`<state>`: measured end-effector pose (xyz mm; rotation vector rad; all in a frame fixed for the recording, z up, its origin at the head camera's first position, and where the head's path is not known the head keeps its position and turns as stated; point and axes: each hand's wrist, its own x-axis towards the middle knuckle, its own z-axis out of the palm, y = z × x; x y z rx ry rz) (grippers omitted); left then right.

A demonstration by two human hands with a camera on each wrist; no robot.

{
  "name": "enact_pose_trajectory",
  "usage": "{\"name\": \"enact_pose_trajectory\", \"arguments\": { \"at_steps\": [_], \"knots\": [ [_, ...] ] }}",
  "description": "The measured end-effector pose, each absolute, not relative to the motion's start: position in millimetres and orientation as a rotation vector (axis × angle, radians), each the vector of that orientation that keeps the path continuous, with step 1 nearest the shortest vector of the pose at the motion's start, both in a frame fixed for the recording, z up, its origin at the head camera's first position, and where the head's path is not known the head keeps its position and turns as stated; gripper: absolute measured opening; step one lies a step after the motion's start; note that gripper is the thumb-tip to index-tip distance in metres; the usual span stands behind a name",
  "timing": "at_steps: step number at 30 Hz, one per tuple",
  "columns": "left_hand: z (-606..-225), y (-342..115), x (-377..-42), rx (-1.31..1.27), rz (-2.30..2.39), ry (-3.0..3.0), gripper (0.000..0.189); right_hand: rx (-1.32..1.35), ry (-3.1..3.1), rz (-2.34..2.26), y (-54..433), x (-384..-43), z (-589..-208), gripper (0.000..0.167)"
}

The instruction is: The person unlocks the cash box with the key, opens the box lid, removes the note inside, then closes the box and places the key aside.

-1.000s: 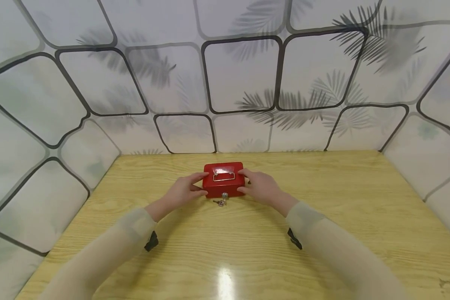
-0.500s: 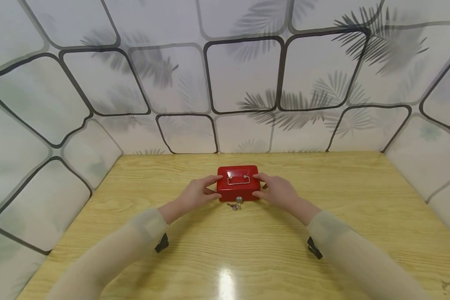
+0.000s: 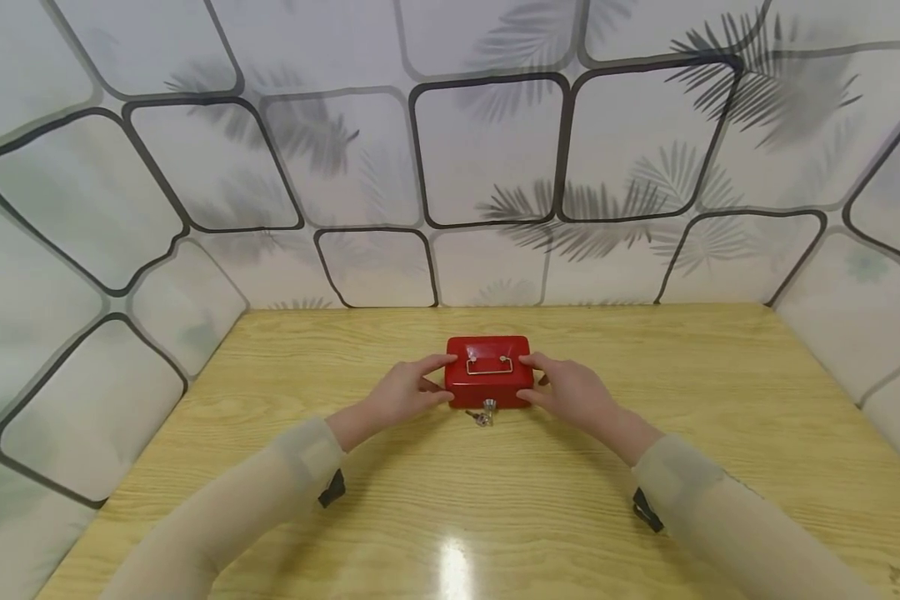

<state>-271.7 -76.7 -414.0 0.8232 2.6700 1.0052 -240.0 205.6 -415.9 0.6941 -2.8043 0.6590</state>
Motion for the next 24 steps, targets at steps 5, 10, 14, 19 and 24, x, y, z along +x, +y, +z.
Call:
{"name": "enact_pose_trajectory", "arguments": {
  "at_steps": [5,10,14,19,24],
  "knots": [
    [-410.2,-75.4,-276.9,0.844,0.897,2.688,0.067,0.692,-2.798,0.636,202.6,-240.1,-415.1,0.048],
    [-408.5,-73.6,-286.3,0.828,0.892,2.655,0.079,0.680,-2.801,0.643,200.5,-239.4,-415.0,0.047],
    [-410.2,-71.8,-294.8,0.843,0.907,2.628,0.085,0.663,-2.821,0.660,200.3,-238.8,-415.7,0.047],
    [-414.0,-70.5,-303.1,0.823,0.966,2.576,0.086,0.637,-2.850,0.690,200.6,-236.8,-416.7,0.049],
    [-410.9,-70.0,-305.6,0.801,0.921,2.593,0.085,0.628,-2.847,0.685,201.5,-235.5,-416.4,0.049]
  ]
}}
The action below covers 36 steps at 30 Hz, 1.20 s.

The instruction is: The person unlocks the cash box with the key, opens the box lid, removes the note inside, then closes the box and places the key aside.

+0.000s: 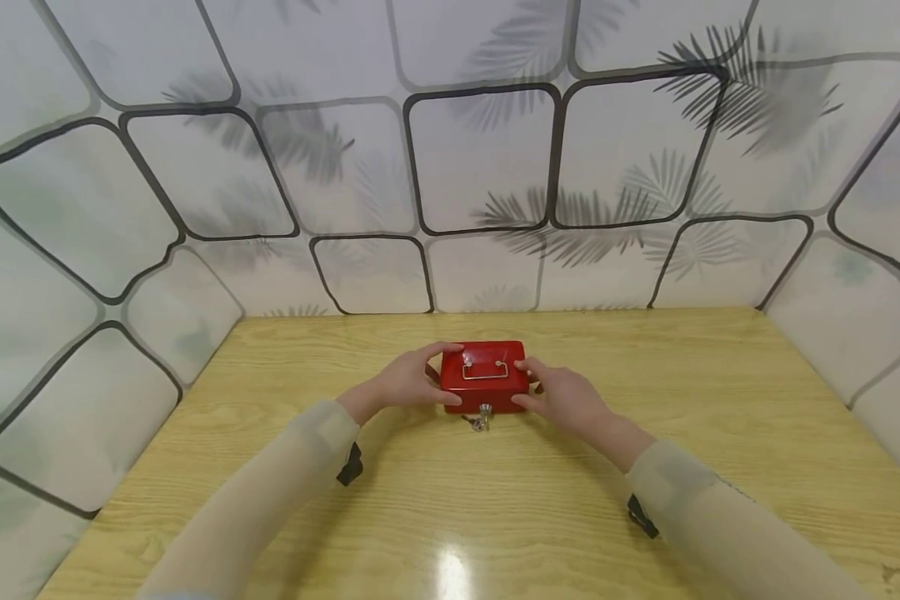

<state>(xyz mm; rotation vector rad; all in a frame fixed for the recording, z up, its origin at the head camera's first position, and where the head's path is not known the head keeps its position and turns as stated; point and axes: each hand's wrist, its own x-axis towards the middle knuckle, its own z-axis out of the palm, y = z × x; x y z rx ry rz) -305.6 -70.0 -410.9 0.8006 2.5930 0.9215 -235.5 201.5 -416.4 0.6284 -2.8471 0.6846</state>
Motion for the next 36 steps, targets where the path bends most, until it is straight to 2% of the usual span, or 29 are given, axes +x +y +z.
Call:
{"name": "enact_pose_trajectory", "arguments": {
  "at_steps": [12,18,28,36],
  "knots": [
    [-411.2,-68.6,-303.6,0.808,0.856,2.630,0.083,0.575,-2.821,0.651,205.6,-232.1,-416.6,0.052],
    [-411.1,-69.3,-303.3,0.811,0.851,2.629,0.084,0.508,-2.727,0.607,195.4,-217.0,-412.1,0.041],
    [-409.2,-70.2,-304.7,0.847,0.837,2.663,0.082,0.560,-2.729,0.769,161.9,-197.4,-420.8,0.024],
    [-411.1,-70.4,-304.9,0.853,0.819,2.662,0.082,0.509,-2.822,0.744,144.3,-194.2,-432.8,0.021]
  ]
}}
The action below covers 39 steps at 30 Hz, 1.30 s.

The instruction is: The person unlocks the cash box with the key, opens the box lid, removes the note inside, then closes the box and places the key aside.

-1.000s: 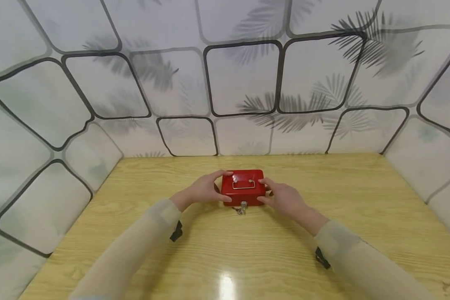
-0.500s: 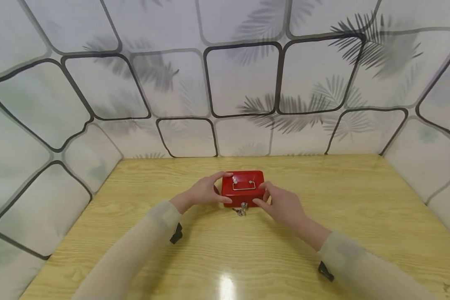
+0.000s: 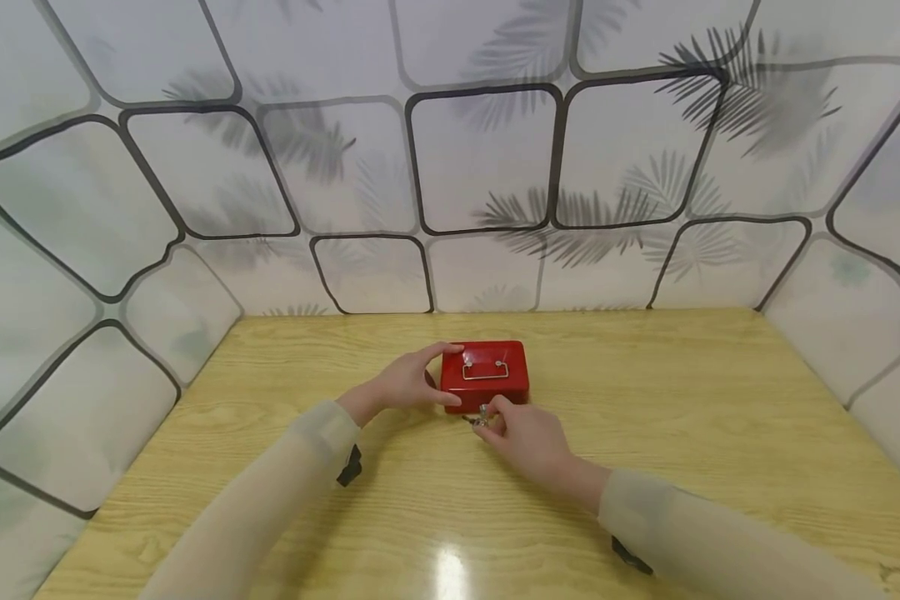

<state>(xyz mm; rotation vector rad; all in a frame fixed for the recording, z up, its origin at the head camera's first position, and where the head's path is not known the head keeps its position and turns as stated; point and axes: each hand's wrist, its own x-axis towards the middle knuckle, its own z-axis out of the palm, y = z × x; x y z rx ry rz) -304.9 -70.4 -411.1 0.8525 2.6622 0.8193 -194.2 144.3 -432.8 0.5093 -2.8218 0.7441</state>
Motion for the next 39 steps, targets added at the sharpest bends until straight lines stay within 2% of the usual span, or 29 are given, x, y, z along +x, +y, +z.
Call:
{"name": "enact_pose_trajectory", "arguments": {
  "at_steps": [8,24,39],
  "knots": [
    [-410.3,-70.4,-304.8,0.878,0.810,2.652,0.082,0.414,-2.812,0.719,141.2,-199.7,-438.0,0.021],
    [-409.1,-70.6,-305.1,0.905,0.808,2.645,0.082,0.392,-2.861,0.713,139.1,-205.5,-439.2,0.020],
    [-411.3,-73.2,-305.1,0.883,0.812,2.648,0.082,0.300,-2.909,1.079,135.7,-206.6,-441.8,0.014]
  ]
}}
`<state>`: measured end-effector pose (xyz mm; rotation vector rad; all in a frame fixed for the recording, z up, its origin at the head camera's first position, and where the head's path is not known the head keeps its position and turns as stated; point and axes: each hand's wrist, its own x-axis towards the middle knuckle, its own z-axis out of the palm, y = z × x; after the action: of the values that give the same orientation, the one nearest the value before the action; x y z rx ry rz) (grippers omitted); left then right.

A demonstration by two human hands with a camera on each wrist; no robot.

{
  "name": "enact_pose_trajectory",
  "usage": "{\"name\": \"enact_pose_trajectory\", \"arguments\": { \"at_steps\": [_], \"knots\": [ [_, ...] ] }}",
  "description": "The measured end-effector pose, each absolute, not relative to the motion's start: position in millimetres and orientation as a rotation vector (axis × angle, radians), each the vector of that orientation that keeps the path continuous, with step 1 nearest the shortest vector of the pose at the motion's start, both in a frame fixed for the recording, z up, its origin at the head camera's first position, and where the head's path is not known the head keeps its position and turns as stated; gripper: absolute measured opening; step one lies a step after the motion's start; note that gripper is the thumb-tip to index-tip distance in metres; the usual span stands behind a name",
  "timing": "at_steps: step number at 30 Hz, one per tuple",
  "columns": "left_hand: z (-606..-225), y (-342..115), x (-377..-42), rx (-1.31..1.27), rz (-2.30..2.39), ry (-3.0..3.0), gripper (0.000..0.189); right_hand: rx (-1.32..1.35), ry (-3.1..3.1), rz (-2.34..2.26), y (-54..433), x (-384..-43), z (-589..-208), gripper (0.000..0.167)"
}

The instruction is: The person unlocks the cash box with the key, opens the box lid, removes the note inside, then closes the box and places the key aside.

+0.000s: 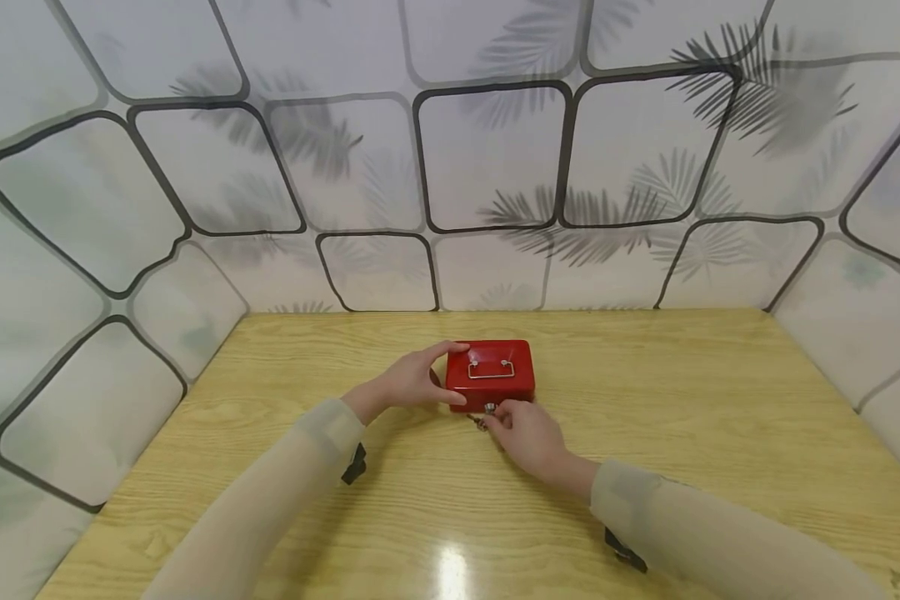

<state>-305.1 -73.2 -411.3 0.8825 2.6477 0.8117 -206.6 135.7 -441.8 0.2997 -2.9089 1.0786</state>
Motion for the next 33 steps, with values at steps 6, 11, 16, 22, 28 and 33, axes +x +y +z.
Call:
{"name": "enact_pose_trajectory", "arguments": {
  "at_steps": [6,11,16,22,28,33],
  "knots": [
    [-410.9,-73.5,-305.6,0.878,0.808,2.649,0.082,0.269,-2.914,1.212,136.2,-206.3,-441.7,0.016],
    [-411.9,-73.7,-305.5,0.867,0.806,2.648,0.083,0.273,-2.912,1.344,139.5,-207.2,-442.6,0.019],
    [-412.2,-73.1,-305.1,0.859,0.805,2.642,0.084,0.315,-2.924,1.440,143.4,-208.4,-440.9,0.026],
    [-411.1,-72.4,-305.0,0.864,0.803,2.648,0.084,0.369,-2.953,1.481,146.6,-212.0,-440.5,0.026],
    [-410.6,-72.0,-305.1,0.866,0.795,2.653,0.084,0.445,-2.960,1.572,149.4,-214.5,-438.4,0.024],
    [-410.4,-72.1,-304.0,0.853,0.799,2.651,0.084,0.493,-2.958,1.588,150.3,-215.2,-438.0,0.022]
  ]
}}
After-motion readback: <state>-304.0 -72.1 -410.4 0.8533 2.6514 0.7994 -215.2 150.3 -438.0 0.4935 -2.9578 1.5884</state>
